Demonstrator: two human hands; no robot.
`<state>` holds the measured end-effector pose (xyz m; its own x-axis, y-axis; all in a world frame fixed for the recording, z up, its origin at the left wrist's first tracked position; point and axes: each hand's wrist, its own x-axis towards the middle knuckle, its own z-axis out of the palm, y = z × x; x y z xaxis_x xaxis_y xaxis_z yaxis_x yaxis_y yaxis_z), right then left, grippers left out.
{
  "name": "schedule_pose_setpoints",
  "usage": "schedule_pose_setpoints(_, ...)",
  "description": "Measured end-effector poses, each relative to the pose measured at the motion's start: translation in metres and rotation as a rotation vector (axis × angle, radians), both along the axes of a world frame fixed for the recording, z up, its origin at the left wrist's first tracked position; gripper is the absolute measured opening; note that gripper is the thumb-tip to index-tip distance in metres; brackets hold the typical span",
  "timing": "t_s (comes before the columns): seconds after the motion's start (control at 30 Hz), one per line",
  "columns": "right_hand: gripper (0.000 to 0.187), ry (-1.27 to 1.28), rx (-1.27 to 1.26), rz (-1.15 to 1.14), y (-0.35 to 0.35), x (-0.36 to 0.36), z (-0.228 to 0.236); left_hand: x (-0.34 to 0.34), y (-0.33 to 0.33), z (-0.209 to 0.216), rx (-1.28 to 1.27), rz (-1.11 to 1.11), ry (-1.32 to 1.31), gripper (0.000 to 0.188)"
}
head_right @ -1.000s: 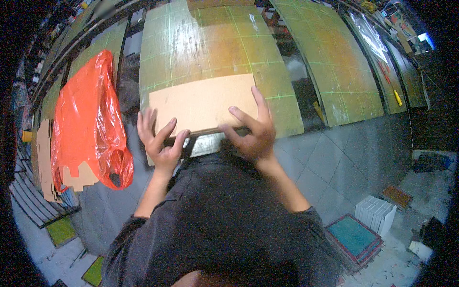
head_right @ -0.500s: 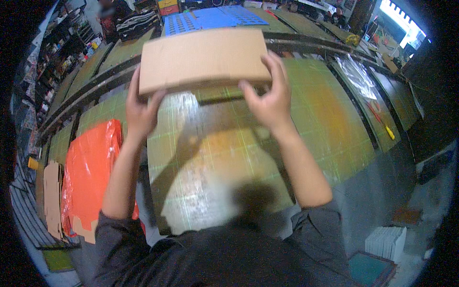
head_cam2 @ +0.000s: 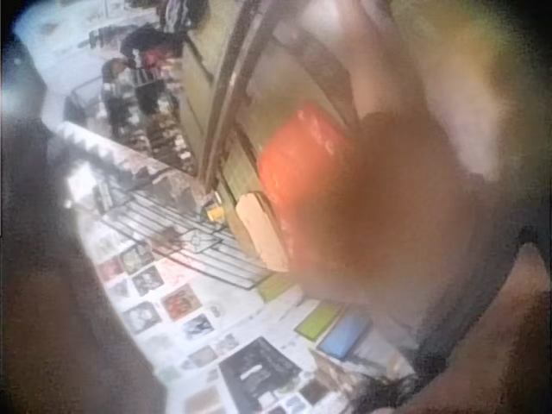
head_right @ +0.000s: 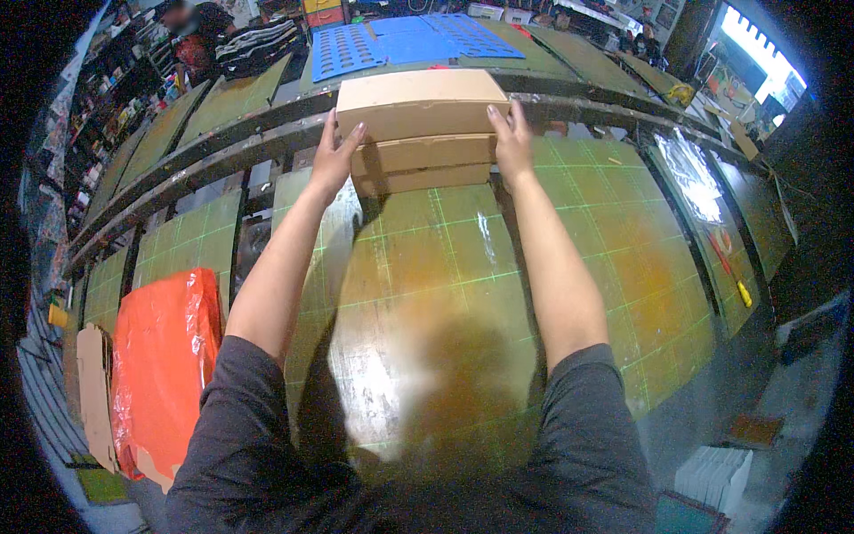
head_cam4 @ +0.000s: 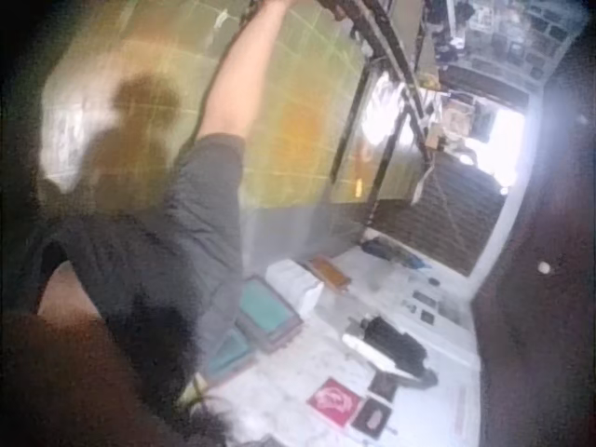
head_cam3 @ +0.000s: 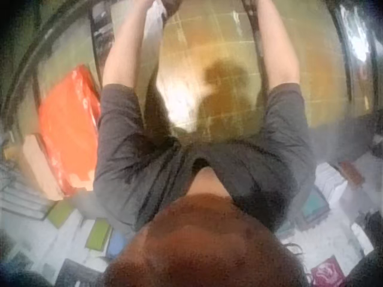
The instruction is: The person repeatedly folds flat cardboard pieces into small rectangular boxes by hand and stacks them on a workbench. The person handles the cardboard pieces one at a time, folding the flaps and tucking them to form the box shape.
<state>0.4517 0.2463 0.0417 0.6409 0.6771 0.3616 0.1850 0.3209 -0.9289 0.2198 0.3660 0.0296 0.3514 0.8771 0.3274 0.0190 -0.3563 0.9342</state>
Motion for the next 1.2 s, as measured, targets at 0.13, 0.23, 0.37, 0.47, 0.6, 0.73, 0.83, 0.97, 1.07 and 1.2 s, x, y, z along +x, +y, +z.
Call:
schedule_pose_setpoints(0.13,0.05,0.021,0.001,0.082,0.006,-0.008,0.0,0.001,0.005,0.01,0.025,-0.083,-0.043,0.082)
schedule_pose_setpoints(0.23,0.053,-0.07,-0.043,0.058,0.012,-0.011,-0.006,-0.005,0.004,0.01,-0.049,-0.117,-0.049,0.082)
schedule_pose_setpoints(0.37,0.056,-0.075,-0.062,0.066,0.003,-0.006,-0.006,-0.003,0.0,0.002,-0.002,-0.087,-0.023,0.086)
schedule_pose_setpoints(0.47,0.06,-0.138,-0.128,0.065,-0.007,0.002,0.005,-0.004,-0.01,0.023,-0.06,-0.148,0.072,0.079)
schedule_pose_setpoints(0.6,0.068,-0.477,-0.127,-0.36,-0.01,0.013,0.02,-0.038,-0.017,0.061,0.056,0.064,0.445,0.088)
schedule_pose_setpoints(0.73,0.054,-0.572,0.05,-0.076,-0.076,-0.034,0.024,-0.155,-0.084,0.119,0.275,0.034,0.623,0.093)
schedule_pose_setpoints(0.83,0.054,-0.544,-0.114,-0.012,-0.165,-0.06,-0.008,-0.258,-0.15,0.113,0.519,-0.037,0.554,0.093)
schedule_pose_setpoints(0.97,0.058,-0.488,-0.358,0.037,-0.27,-0.099,-0.053,-0.44,-0.242,0.098,0.386,0.267,0.599,0.083)
schedule_pose_setpoints(1.07,0.064,-0.613,-0.375,-0.116,-0.332,-0.149,-0.06,-0.578,-0.282,0.058,0.204,0.838,0.564,0.07)
schedule_pose_setpoints(1.2,0.056,-0.611,-0.187,-0.207,-0.341,-0.211,-0.049,-0.777,-0.3,0.014,-0.016,1.436,0.532,0.051)
